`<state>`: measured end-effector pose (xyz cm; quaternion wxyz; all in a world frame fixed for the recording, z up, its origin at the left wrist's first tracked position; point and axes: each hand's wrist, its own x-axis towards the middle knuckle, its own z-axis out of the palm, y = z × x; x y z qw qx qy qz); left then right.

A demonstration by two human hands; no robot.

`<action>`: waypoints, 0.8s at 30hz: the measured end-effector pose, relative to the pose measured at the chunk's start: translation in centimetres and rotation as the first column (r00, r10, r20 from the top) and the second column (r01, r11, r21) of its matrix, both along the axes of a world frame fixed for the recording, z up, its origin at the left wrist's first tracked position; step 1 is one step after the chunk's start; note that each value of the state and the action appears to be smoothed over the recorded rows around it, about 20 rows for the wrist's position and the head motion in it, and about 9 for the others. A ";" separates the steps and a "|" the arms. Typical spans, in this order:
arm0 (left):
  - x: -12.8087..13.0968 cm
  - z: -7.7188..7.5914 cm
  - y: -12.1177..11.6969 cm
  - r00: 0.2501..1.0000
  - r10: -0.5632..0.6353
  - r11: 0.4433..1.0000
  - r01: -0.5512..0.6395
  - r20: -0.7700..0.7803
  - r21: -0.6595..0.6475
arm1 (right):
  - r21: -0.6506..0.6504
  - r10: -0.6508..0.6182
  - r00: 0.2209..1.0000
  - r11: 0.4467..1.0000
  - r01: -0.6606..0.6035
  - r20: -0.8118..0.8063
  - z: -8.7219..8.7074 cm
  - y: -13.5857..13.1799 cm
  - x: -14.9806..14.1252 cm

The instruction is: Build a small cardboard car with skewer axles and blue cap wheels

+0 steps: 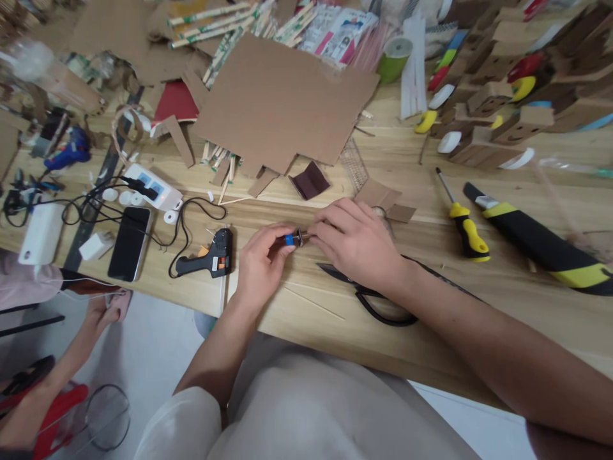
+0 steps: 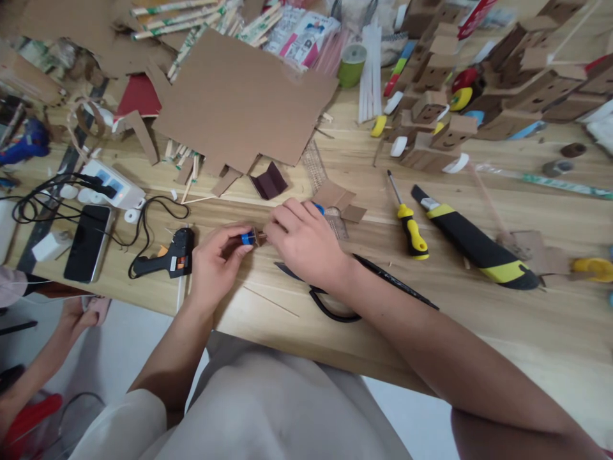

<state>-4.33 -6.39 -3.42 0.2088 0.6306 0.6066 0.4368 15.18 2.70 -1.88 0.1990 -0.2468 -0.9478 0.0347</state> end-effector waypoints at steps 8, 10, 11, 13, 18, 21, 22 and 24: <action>0.0 0.1 0.1 0.998 0.005 1.000 -0.004 -0.064 0.013 | -0.018 0.007 1.000 1.000 -0.007 -0.009 -0.1 -0.1 -0.6; 0.0 0.1 0.1 0.998 0.001 1.000 0.000 -0.069 0.016 | -0.013 0.002 1.000 1.000 -0.002 0.004 -0.2 -0.2 -0.7; 0.0 0.1 0.1 0.997 -0.002 1.000 0.003 -0.071 0.016 | -0.013 0.004 1.000 1.000 -0.004 0.003 -0.2 -0.3 -0.7; 0.0 0.2 0.1 0.997 -0.011 1.000 0.011 -0.071 0.008 | -0.005 0.008 1.000 1.000 -0.008 -0.003 -0.4 -0.4 -0.8; 0.1 0.4 0.2 0.998 -0.011 1.000 0.011 -0.067 0.004 | 0.060 0.034 0.999 0.998 -0.032 -0.038 -0.9 -0.4 -0.9; 0.1 0.4 0.2 0.998 -0.012 1.000 0.013 -0.062 0.016 | 0.069 0.048 0.996 0.997 -0.043 -0.069 -1.2 -0.4 -1.0; 0.1 0.4 0.2 0.998 -0.011 1.000 0.012 -0.063 0.016 | 0.073 0.048 0.996 0.996 -0.043 -0.070 -1.3 -0.4 -1.0; 0.1 0.5 0.2 0.997 -0.016 1.000 0.017 -0.070 0.018 | 0.089 0.048 0.997 0.995 -0.042 -0.066 -1.3 -0.4 -1.0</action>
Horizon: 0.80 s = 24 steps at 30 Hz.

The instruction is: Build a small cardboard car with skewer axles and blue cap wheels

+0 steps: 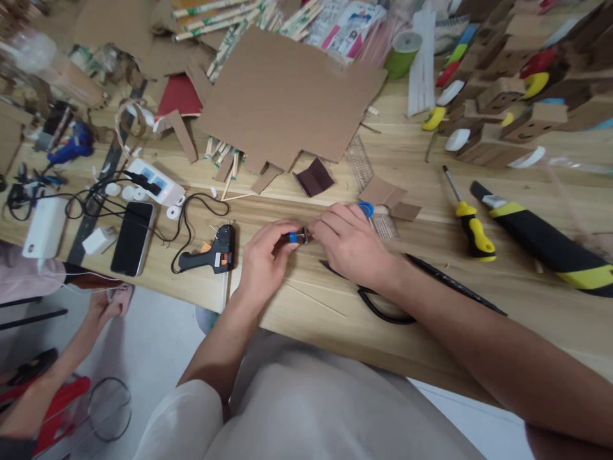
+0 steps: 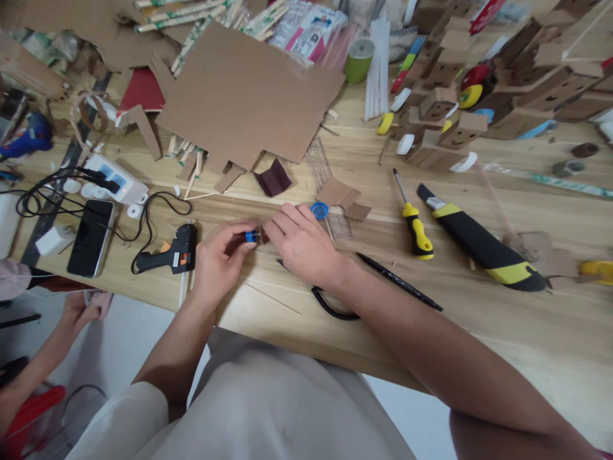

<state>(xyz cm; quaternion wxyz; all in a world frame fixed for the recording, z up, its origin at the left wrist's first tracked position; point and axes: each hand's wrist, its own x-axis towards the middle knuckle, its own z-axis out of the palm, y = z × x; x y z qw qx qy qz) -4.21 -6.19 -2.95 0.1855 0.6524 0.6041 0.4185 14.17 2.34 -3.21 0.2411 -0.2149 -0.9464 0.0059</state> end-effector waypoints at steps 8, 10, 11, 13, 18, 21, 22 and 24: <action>0.0 0.1 0.0 0.999 -0.009 1.000 0.009 -0.030 0.008 | 0.001 0.009 0.998 1.000 -0.009 -0.054 -0.1 0.0 0.0; 0.0 0.0 0.0 0.999 -0.004 1.000 0.004 -0.034 0.008 | 0.008 0.013 0.997 1.000 -0.012 -0.071 -0.2 0.0 0.0; 0.0 0.0 0.0 1.000 -0.006 1.000 0.006 -0.031 0.015 | 0.013 0.012 0.997 1.000 -0.011 -0.077 -0.2 0.0 0.0; 0.0 0.0 0.0 1.000 -0.010 1.000 0.010 -0.027 0.025 | 0.023 0.011 0.996 1.000 -0.009 -0.090 -0.3 0.0 0.0; 0.0 0.0 0.0 0.999 -0.009 1.000 0.010 -0.031 0.017 | -0.043 0.007 0.998 0.999 -0.010 -0.059 -0.2 0.1 0.0; 0.0 0.0 0.0 1.000 -0.008 1.000 0.008 -0.016 0.026 | -0.040 0.009 0.997 0.999 -0.012 -0.072 -0.2 0.1 0.0; 0.1 0.0 0.0 1.000 -0.007 1.000 0.008 -0.012 0.026 | -0.021 0.012 0.996 1.000 -0.014 -0.085 -0.2 0.1 0.0; 0.1 0.1 0.0 1.000 -0.011 1.000 0.011 -0.008 0.025 | 0.010 0.016 0.994 1.000 -0.015 -0.108 -0.1 0.1 -0.1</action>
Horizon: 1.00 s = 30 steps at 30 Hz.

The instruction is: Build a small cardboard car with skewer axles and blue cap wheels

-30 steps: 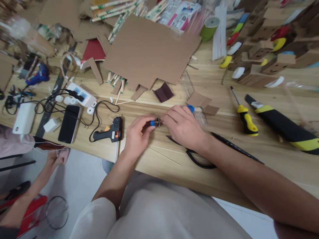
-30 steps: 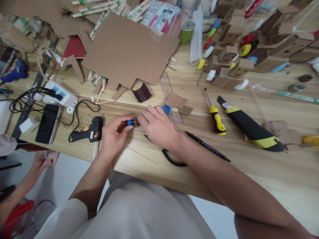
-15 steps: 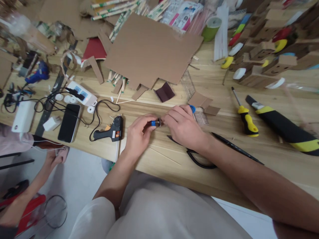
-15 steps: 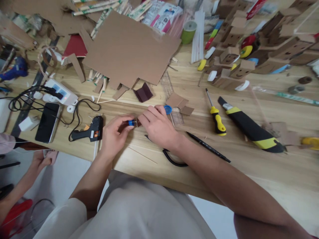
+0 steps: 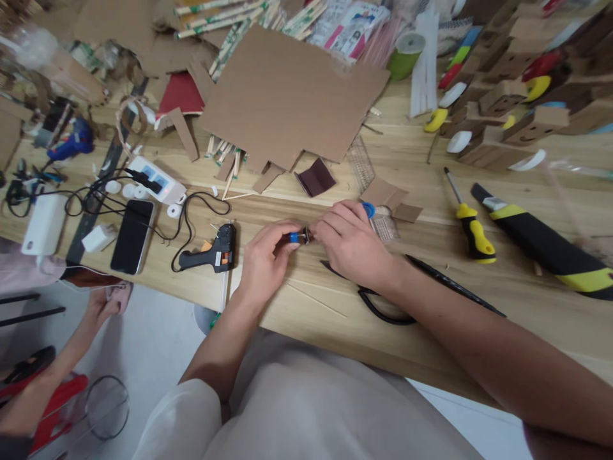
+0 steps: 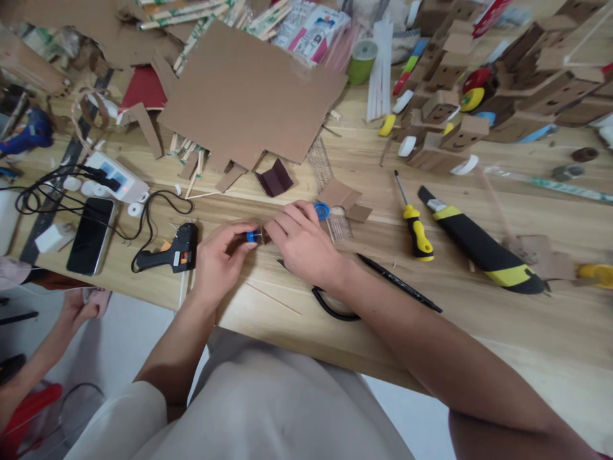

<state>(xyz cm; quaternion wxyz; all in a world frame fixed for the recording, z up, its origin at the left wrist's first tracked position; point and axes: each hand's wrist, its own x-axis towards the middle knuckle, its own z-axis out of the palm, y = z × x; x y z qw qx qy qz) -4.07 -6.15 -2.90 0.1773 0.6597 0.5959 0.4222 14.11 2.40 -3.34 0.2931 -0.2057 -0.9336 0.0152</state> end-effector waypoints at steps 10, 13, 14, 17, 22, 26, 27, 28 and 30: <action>-0.9 -0.3 -0.2 0.997 0.060 0.998 -0.059 0.053 -0.032 | -0.072 -0.030 1.000 0.997 0.030 -0.004 -0.3 0.7 0.7; -0.7 -0.5 -0.2 0.990 0.069 0.995 -0.060 0.121 -0.078 | -0.054 0.008 1.000 0.998 -0.009 -0.007 -0.1 0.5 0.6; -0.6 -0.6 -0.2 0.981 0.094 0.993 -0.079 0.172 -0.093 | -0.039 0.005 1.000 0.999 -0.006 -0.009 0.0 0.5 0.6; -0.6 -0.9 -0.2 0.922 0.185 0.976 -0.132 0.340 -0.173 | 0.003 -0.030 1.000 1.000 0.030 0.008 0.4 0.4 0.6; -0.5 -0.4 -0.2 0.833 0.231 0.962 -0.117 0.502 -0.248 | 0.032 -0.056 0.998 0.998 0.055 0.036 1.4 0.1 0.8; -0.2 0.2 0.0 0.784 0.199 0.970 -0.072 0.587 -0.232 | 0.087 -0.057 0.998 0.995 0.058 -0.014 1.9 -0.4 0.7; -0.1 0.3 0.1 0.780 0.195 0.970 -0.065 0.594 -0.232 | 0.089 -0.063 0.998 0.994 0.064 -0.018 2.0 -0.5 0.7; 0.0 0.4 0.1 0.781 0.195 0.970 -0.063 0.593 -0.236 | 0.084 -0.068 0.998 0.994 0.069 -0.014 2.1 -0.6 0.7; 0.0 0.4 0.1 0.794 0.197 0.967 -0.062 0.575 -0.246 | 0.065 -0.066 0.998 0.996 0.066 -0.005 2.1 -0.8 0.7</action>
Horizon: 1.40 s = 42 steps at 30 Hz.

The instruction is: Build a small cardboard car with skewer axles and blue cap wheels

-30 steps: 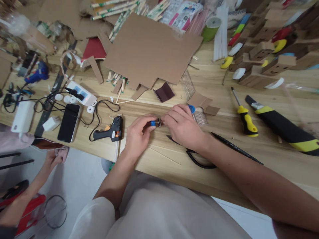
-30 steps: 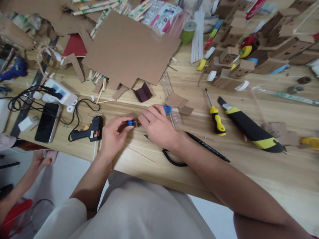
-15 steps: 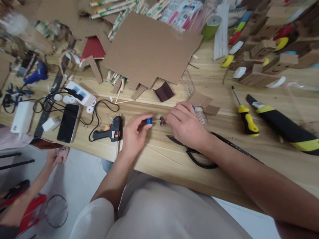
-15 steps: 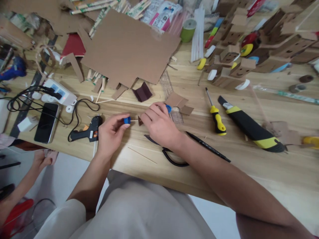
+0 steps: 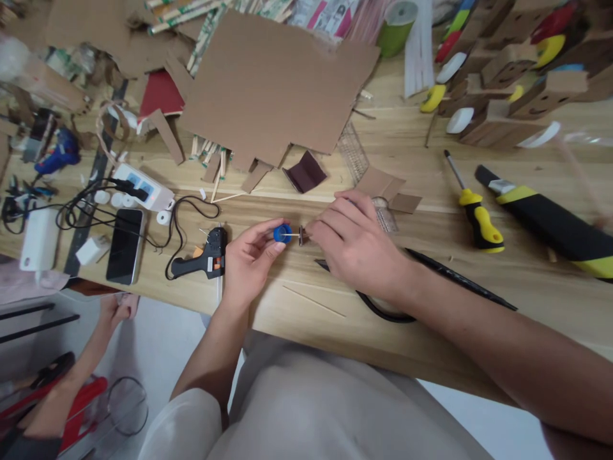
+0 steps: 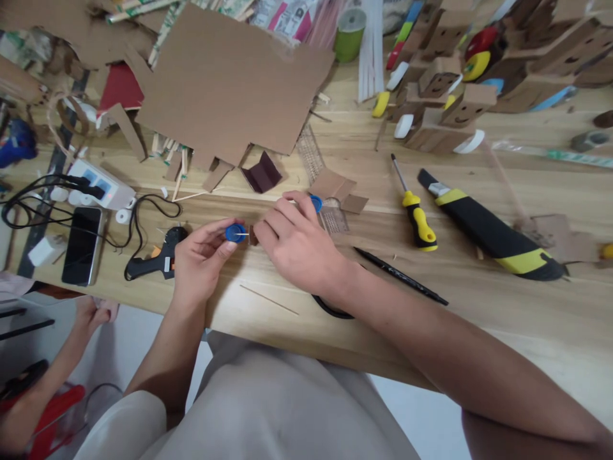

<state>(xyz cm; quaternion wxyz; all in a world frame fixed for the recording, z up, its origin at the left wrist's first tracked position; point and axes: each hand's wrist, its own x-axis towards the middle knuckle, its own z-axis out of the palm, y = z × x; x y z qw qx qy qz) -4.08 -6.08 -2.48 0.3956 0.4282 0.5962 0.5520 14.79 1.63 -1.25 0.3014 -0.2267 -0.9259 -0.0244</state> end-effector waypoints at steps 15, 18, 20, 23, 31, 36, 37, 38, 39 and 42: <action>0.1 0.0 -0.3 0.997 -0.001 1.000 0.000 -0.080 -0.017 | 0.013 -0.028 0.989 1.000 0.026 0.143 0.7 -0.5 0.1; 0.3 -0.1 -0.3 0.996 0.020 1.000 -0.018 -0.086 0.025 | -0.037 -0.014 0.994 0.999 0.018 0.111 0.5 -0.6 0.1; 0.4 -0.1 -0.3 0.995 0.027 0.999 -0.022 -0.097 0.048 | -0.115 0.010 0.999 0.993 -0.006 0.038 0.2 -0.4 0.2; 0.5 -0.1 -0.2 0.992 0.021 0.998 -0.014 -0.128 0.053 | -0.303 0.049 0.998 0.951 -0.055 -0.028 -0.2 0.1 0.3; 0.4 0.0 0.0 0.984 -0.077 0.995 0.085 -0.159 0.043 | -0.245 0.076 0.996 0.966 -0.085 -0.044 -0.6 0.5 1.2; 0.4 -0.1 -0.1 0.967 -0.107 0.988 0.130 -0.233 0.088 | -0.210 0.078 0.996 0.974 -0.088 -0.052 -0.8 0.5 1.5; 0.4 -0.1 -0.1 0.963 -0.108 0.984 0.139 -0.248 0.110 | -0.217 0.082 0.995 0.972 -0.094 -0.064 -0.8 0.5 1.4; 0.4 0.0 -0.1 0.959 -0.111 0.980 0.150 -0.262 0.131 | -0.227 0.087 0.993 0.968 -0.103 -0.081 -0.7 0.6 1.4; 0.3 0.0 -0.1 0.955 -0.114 0.976 0.159 -0.274 0.148 | -0.238 0.092 0.991 0.965 -0.113 -0.098 -0.7 0.6 1.4; 0.3 0.2 -0.1 0.945 -0.120 0.973 0.173 -0.304 0.154 | -0.255 0.102 0.987 0.958 -0.130 -0.123 -0.6 0.7 1.3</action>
